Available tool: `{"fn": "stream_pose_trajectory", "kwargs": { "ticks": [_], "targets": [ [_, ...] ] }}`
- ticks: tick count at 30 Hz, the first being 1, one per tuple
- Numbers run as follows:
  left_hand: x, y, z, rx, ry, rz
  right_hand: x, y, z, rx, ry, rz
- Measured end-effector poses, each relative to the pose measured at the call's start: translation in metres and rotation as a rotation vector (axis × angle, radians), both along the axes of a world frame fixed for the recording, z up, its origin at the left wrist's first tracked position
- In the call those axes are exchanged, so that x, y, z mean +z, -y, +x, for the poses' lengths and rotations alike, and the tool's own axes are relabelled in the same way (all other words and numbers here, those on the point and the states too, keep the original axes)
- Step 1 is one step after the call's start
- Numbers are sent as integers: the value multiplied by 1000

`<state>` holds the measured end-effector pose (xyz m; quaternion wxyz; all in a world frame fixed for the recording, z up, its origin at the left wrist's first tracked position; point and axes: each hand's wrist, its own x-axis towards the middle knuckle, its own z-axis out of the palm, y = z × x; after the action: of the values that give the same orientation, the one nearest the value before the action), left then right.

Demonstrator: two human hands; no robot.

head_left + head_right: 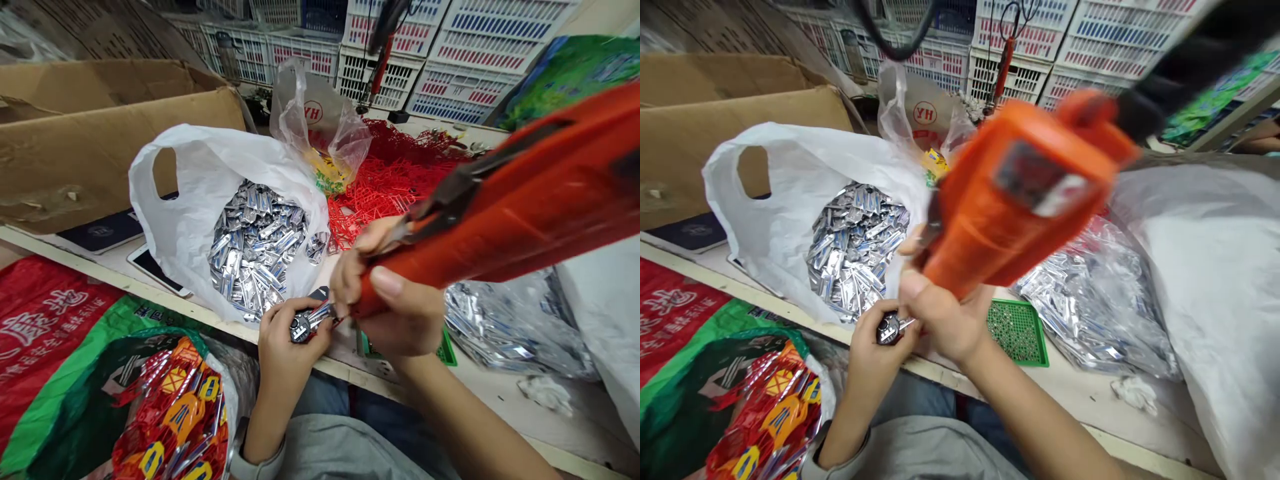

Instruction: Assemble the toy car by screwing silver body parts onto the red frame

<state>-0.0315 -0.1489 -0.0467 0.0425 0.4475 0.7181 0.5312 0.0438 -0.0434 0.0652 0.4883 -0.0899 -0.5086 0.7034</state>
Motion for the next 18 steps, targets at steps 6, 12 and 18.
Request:
{"fn": "stream_pose_trajectory", "kwargs": {
  "ticks": [6,12,18],
  "targets": [
    [-6,4,-5,-4,-59,-11,11,-27,59,-442,127,64],
    [-11,8,-18,-46,-257,34,-15,-46,141,-530,504,234],
    [-5,2,-45,-180,-845,-42,-16,-36,176,-563,778,383]
  ]
}}
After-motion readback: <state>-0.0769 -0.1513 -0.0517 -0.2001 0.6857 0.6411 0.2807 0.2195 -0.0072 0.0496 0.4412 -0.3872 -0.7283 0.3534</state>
